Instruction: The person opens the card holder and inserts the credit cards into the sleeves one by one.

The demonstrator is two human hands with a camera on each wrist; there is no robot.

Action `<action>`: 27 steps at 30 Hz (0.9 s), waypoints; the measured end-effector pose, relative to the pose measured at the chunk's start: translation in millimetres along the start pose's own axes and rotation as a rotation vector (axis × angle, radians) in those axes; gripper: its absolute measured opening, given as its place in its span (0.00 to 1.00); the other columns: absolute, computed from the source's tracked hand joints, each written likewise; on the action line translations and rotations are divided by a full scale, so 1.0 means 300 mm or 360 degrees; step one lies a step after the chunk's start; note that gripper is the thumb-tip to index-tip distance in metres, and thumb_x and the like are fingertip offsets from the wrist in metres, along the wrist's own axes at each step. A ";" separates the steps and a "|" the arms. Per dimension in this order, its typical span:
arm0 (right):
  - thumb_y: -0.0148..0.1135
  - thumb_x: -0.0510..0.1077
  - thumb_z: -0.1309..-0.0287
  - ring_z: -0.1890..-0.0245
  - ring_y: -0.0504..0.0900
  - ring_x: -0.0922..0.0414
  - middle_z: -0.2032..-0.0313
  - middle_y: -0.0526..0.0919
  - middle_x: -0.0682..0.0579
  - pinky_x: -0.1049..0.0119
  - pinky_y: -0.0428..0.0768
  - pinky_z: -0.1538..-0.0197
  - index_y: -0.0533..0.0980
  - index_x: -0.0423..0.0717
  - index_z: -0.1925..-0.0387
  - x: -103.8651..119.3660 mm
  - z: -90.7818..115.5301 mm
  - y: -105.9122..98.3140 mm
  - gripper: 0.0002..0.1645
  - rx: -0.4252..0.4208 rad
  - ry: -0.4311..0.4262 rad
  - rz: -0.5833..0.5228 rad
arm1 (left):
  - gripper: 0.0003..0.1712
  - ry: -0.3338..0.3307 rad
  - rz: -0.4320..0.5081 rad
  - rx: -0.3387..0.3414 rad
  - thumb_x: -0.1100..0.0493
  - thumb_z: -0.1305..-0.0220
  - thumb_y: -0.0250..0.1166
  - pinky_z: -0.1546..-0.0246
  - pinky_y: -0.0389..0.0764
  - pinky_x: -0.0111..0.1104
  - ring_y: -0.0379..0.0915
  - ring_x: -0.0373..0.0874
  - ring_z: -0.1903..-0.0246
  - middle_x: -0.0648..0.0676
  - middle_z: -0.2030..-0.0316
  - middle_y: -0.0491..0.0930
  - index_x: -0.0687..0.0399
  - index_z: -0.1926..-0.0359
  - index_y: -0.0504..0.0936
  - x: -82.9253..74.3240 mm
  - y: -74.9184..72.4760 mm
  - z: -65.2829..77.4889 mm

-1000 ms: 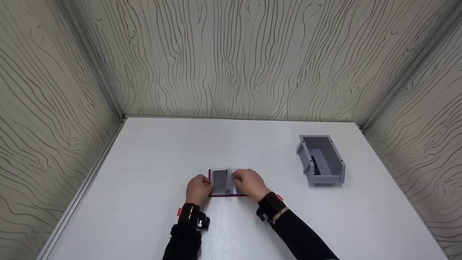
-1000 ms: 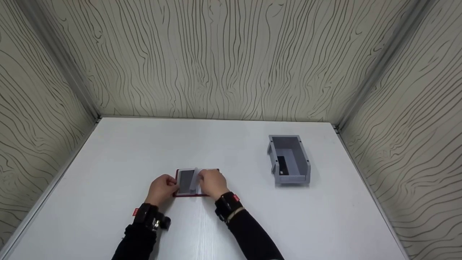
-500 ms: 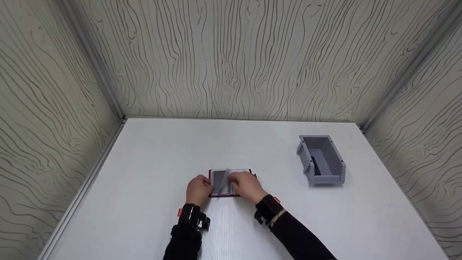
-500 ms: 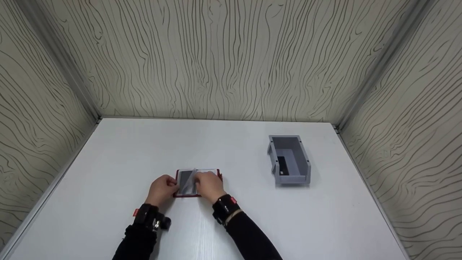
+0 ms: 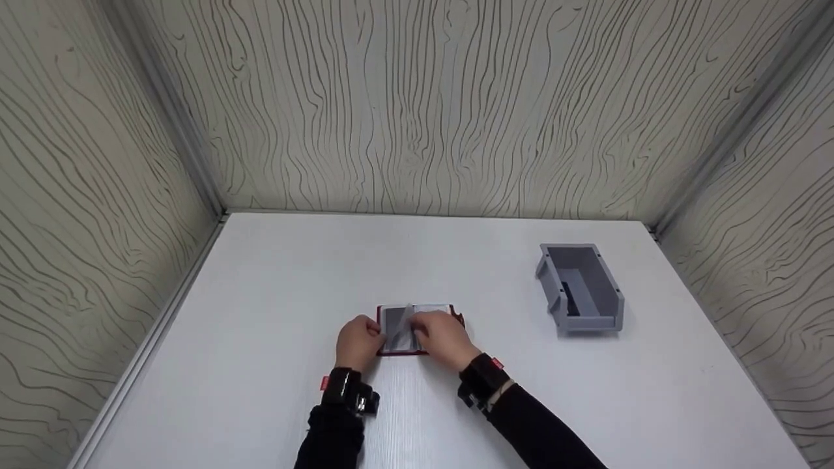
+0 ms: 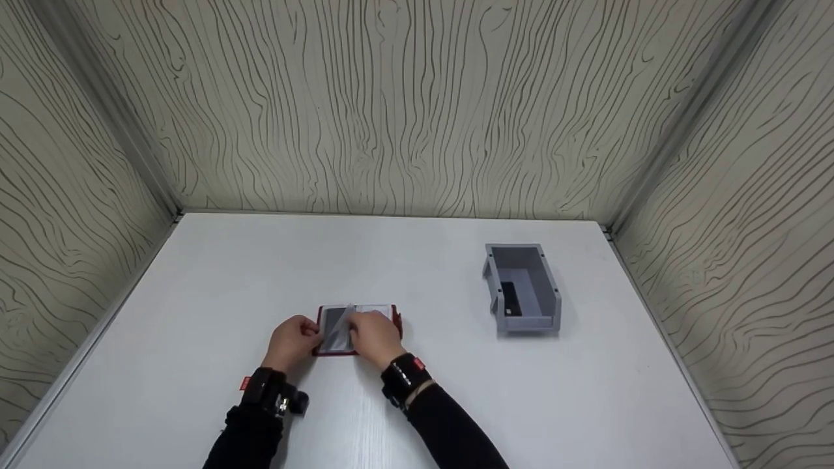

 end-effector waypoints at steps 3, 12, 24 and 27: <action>0.61 0.37 0.37 0.55 0.82 0.53 0.57 0.85 0.50 0.55 0.78 0.50 0.82 0.41 0.53 0.002 -0.001 0.003 0.12 -0.0002 -0.0020 0.0040 | 0.08 0.0007 -0.0013 0.0006 0.67 0.52 0.72 0.69 0.76 0.40 0.75 0.46 0.74 0.51 0.77 0.79 0.62 0.71 0.80 0.000 0.000 -0.001; 0.62 0.36 0.38 0.59 0.82 0.54 0.61 0.86 0.50 0.57 0.79 0.54 0.83 0.41 0.55 0.014 -0.005 0.013 0.10 -0.0008 -0.0085 0.0046 | 0.07 -0.0041 -0.0003 0.0030 0.67 0.51 0.70 0.68 0.76 0.40 0.75 0.46 0.73 0.51 0.76 0.79 0.61 0.70 0.80 0.003 0.005 -0.006; 0.62 0.34 0.40 0.60 0.82 0.55 0.62 0.86 0.52 0.59 0.79 0.54 0.83 0.43 0.57 0.024 -0.015 0.030 0.10 0.0006 -0.0151 0.0038 | 0.07 -0.0054 0.0002 0.0030 0.67 0.51 0.70 0.69 0.75 0.39 0.74 0.45 0.73 0.51 0.76 0.79 0.61 0.70 0.81 0.012 0.009 -0.005; 0.62 0.34 0.40 0.60 0.82 0.54 0.62 0.86 0.52 0.59 0.79 0.54 0.83 0.43 0.56 0.023 -0.015 0.030 0.11 0.0004 -0.0163 0.0028 | 0.06 -0.0042 -0.0001 0.0017 0.67 0.52 0.70 0.69 0.75 0.40 0.74 0.45 0.74 0.51 0.76 0.78 0.61 0.70 0.81 0.013 0.008 -0.004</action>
Point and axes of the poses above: each hand's wrist, its own z-axis away from the middle knuckle, its own y-axis out of the palm, x = y × z, the point moved 1 cm from there along -z, towards the middle knuckle
